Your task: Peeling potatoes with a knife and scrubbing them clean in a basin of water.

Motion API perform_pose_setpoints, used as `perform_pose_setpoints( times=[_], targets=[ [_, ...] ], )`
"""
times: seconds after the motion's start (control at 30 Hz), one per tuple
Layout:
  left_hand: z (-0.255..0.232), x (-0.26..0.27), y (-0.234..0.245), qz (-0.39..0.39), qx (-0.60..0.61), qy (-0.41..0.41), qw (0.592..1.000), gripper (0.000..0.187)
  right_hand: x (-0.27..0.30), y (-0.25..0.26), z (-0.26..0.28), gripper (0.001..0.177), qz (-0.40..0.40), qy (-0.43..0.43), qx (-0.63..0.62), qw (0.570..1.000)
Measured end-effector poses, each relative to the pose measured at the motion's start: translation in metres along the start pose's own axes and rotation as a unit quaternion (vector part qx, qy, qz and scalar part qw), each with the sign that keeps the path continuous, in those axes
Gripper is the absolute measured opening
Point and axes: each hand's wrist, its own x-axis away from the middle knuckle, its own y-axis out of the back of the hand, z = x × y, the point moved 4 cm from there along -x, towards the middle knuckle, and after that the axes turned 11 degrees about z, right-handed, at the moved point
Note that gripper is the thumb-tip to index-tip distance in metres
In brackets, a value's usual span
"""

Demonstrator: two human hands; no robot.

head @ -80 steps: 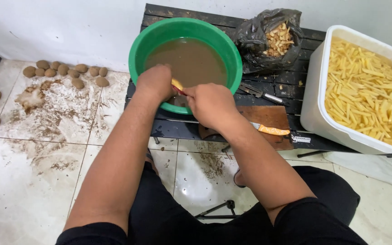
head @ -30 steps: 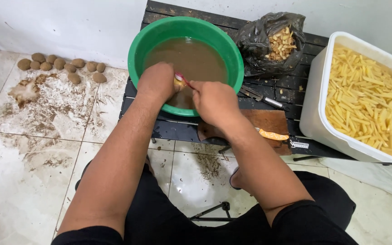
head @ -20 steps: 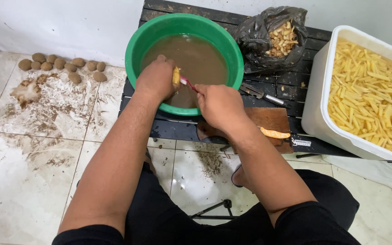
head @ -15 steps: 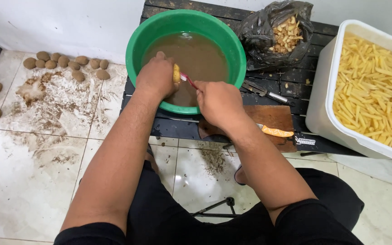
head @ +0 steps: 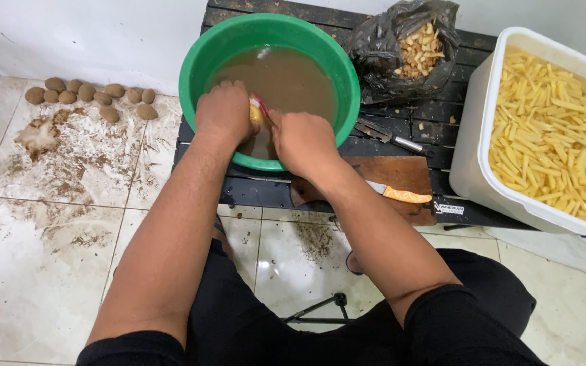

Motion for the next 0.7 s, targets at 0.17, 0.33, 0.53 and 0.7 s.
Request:
perform_pose_setpoints(
  times=[0.17, 0.33, 0.53, 0.7],
  targets=[
    [-0.001, 0.001, -0.003, 0.002, -0.014, -0.005, 1.0, 0.064, 0.025, 0.009, 0.008, 0.042, 0.014, 0.011, 0.003, 1.0],
    [0.006, -0.004, -0.005, -0.006, -0.015, -0.018, 1.0, 0.046, 0.017, 0.008, 0.013, 0.042, 0.01, 0.02, 0.027, 0.999],
    [0.002, 0.019, 0.016, 0.032, -0.021, -0.016, 0.999, 0.036, -0.024, -0.028, -0.002, 0.029, -0.01, -0.008, 0.058, 0.998],
    [0.007, 0.016, 0.012, 0.014, -0.003, -0.016, 1.0, 0.033, -0.013, -0.006, 0.009, 0.028, 0.009, 0.001, 0.018, 1.0]
  ],
)
